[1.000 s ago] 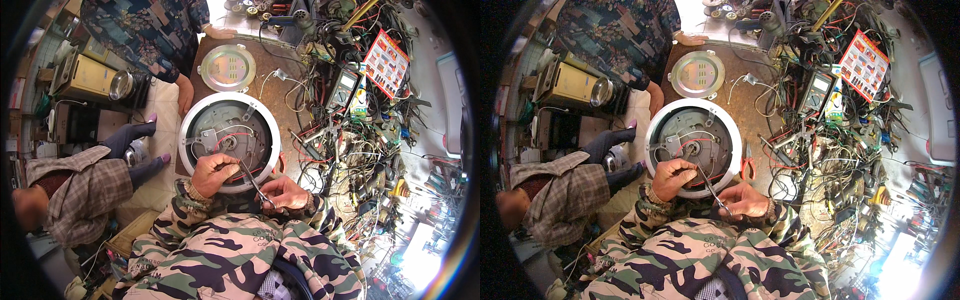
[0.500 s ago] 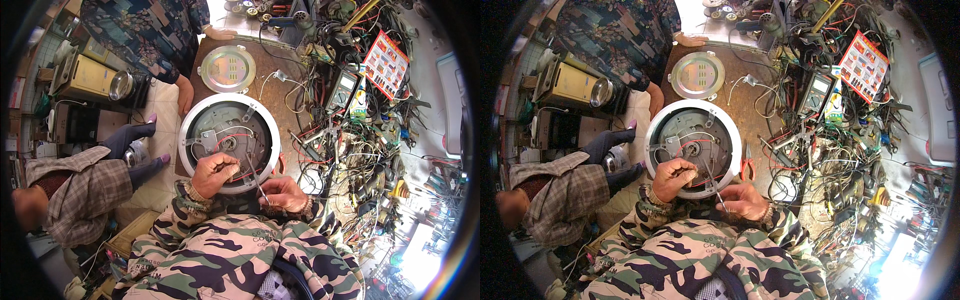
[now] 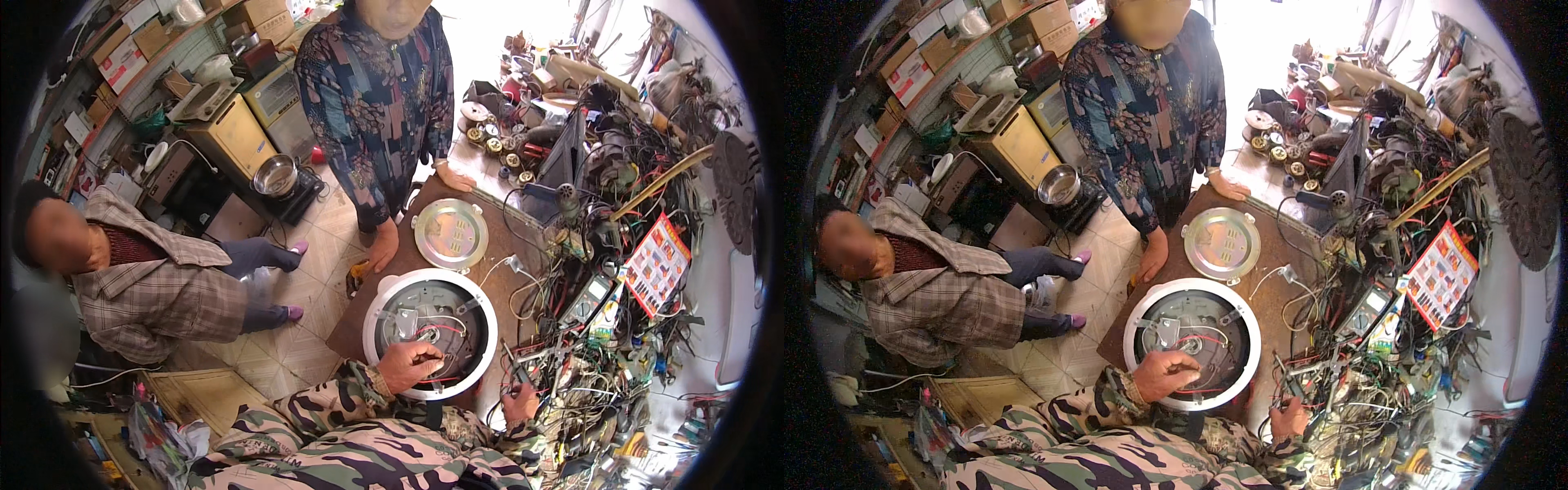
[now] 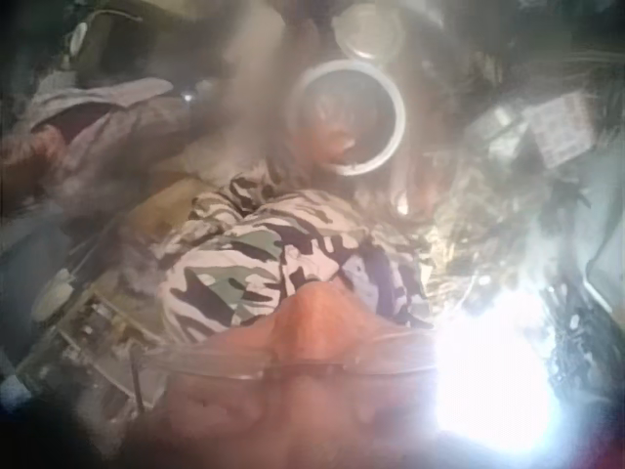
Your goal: The person works on the internal wiring of a circular white electronic device, using a screwdriver to adjust connections and a multimeter to test continuity. The person manipulates red and black wires and small components inside the device housing.
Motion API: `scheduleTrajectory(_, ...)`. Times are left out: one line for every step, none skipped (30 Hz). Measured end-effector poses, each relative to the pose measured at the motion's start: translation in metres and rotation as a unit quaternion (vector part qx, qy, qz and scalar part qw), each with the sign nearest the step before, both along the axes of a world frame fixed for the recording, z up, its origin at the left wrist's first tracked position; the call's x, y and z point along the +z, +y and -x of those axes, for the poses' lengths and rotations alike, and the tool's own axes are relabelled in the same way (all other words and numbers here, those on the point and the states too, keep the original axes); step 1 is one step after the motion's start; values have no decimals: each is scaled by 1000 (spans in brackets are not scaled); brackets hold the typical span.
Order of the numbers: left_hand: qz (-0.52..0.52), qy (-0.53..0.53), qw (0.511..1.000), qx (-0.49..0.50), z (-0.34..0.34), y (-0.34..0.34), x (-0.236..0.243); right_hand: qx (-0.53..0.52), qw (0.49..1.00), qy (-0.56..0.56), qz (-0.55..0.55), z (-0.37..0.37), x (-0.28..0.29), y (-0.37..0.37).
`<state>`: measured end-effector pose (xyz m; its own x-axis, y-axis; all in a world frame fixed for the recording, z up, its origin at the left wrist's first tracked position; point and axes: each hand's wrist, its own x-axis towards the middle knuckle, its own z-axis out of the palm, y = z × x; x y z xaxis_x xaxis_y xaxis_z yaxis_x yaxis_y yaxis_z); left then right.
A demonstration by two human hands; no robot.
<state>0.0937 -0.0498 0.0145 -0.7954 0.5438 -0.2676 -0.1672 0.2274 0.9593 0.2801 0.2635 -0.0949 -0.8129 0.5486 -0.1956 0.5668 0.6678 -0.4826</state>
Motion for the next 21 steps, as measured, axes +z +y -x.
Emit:
scheduleTrajectory(-13, 11, 1000, 25, -5, 2, -5, 28, 996, -34, -80, -7, -21, 6)
scheduleTrajectory(24, 41, 999, 23, -9, 4, -5, 1, 994, -79, -81, -19, -41, 12)
scheduleTrajectory(25, 39, 999, 28, -5, 4, -7, 37, 996, -42, -68, -22, -66, 27)
scheduleTrajectory(28, 23, 999, 26, -8, 5, -11, -13, 981, -57, -185, -24, -86, 13)
scheduleTrajectory(31, 105, 993, 44, -7, 4, -11, 35, 984, -152, -91, 14, -28, 7)
scheduleTrajectory(37, 73, 995, 55, -13, 2, -6, 40, 955, -271, -111, 20, -35, 9)
scheduleTrajectory(57, 79, 995, 17, -5, 8, 3, 36, 960, -245, -128, 12, -32, 13)
scheduleTrajectory(56, 116, 991, 32, -12, 5, -1, 77, 965, -213, -133, 15, -38, 13)
scheduleTrajectory(61, 162, 985, 14, -8, 13, -1, 47, 964, -210, -156, 3, -51, 12)
scheduleTrajectory(72, 208, 975, 16, -9, 16, 2, 39, 962, -202, -179, 2, -56, 9)
scheduleTrajectory(79, 195, 978, 7, -10, 18, 2, 38, 963, -210, -164, -2, -58, 11)
scheduleTrajectory(99, 183, 978, 23, -16, 14, 3, 64, 964, -210, -148, 6, -58, 10)
scheduleTrajectory(108, 174, 979, 17, -15, 16, 5, 61, 976, -162, -134, -4, -68, 14)
scheduleTrajectory(98, 221, 970, 21, -12, 17, -1, 58, 973, -179, -133, 2, -61, 9)
scheduleTrajectory(104, 227, 968, 7, -11, 17, -3, 60, 971, -192, -132, 0, -63, 10)
scheduleTrajectory(110, 234, 966, -6, -10, 17, -4, 63, 968, -205, -131, 1, -60, 9)
scheduleTrajectory(121, 243, 962, -15, -10, 16, -4, 73, 981, -118, -137, -1, -55, 5)
scheduleTrajectory(133, 252, 958, -22, -10, 16, -4, 85, 986, -28, -140, 7, -31, -6)
scheduleTrajectory(140, 261, 955, -30, -9, 17, -5, 93, 983, 60, -148, 14, -7, -16)
scheduleTrajectory(136, 269, 952, -45, -5, 22, -8, 73, 987, 74, -121, 21, 12, -23)
scheduleTrajectory(140, 272, 951, -50, -5, 22, -11, 65, 990, 88, -88, 36, 28, -28)
